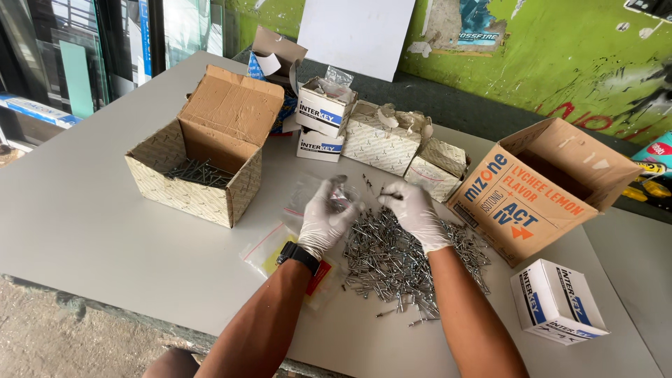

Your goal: The person sorts a pile of metal screws on a table, picking them up and placing them into a small clear plastic bag. The person wears white gloves and uses both hands to handle the screws and the bag.

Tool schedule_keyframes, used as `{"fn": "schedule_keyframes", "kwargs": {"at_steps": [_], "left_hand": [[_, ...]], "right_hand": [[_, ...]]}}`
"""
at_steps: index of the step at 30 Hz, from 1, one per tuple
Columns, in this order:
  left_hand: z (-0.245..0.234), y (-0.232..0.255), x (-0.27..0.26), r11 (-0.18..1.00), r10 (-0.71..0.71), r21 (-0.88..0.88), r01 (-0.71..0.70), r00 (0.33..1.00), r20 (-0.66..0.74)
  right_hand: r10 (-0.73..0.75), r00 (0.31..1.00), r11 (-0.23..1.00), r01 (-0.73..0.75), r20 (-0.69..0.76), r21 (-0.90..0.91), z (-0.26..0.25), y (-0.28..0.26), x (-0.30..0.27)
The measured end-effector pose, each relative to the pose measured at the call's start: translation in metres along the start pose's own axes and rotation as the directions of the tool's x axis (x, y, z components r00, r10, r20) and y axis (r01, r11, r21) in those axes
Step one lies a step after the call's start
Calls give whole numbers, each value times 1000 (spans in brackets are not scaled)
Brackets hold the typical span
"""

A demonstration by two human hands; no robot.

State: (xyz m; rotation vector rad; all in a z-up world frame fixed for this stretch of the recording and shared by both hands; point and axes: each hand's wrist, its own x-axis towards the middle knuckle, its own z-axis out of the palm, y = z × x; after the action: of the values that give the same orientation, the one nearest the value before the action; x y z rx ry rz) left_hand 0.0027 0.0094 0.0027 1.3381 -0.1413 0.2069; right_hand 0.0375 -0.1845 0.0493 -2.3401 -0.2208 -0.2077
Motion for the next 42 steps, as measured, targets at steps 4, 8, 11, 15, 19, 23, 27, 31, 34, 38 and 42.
{"fn": "schedule_keyframes", "kwargs": {"at_steps": [4,8,11,15,19,23,27,31,34,38,42], "left_hand": [[13,-1,-9,983,15,182,-38,992,126],[12,0,-15,900,163,360,-247,955,247],[10,-5,-15,915,123,348,-201,964,235],[9,11,-18,916,103,361,-173,973,206],[5,20,-20,920,50,372,-125,978,204],[7,11,-14,931,41,347,-114,976,212],[1,16,-15,940,28,329,-93,980,197],[2,20,-16,941,14,330,-73,984,180],[0,15,-12,946,33,311,-91,982,188],[2,12,-13,943,30,322,-87,984,175],[2,9,-10,938,38,336,-86,989,145]], "right_hand": [[-61,997,952,69,-36,298,-19,-50,-31],[-194,981,951,183,19,248,-31,-66,-40],[-142,990,983,138,25,125,-35,-49,-37],[119,974,978,-81,192,-192,-26,-35,-28],[42,976,945,30,213,-327,-7,19,-11],[120,967,906,-13,226,-424,-11,5,-17],[150,960,850,-2,238,-526,-17,-11,-22],[150,959,880,-19,239,-474,-7,11,-15],[176,950,870,-28,257,-493,-7,12,-16],[169,948,953,-87,270,-290,-24,-17,-31],[99,963,982,-54,253,-179,-30,5,-17]]}}
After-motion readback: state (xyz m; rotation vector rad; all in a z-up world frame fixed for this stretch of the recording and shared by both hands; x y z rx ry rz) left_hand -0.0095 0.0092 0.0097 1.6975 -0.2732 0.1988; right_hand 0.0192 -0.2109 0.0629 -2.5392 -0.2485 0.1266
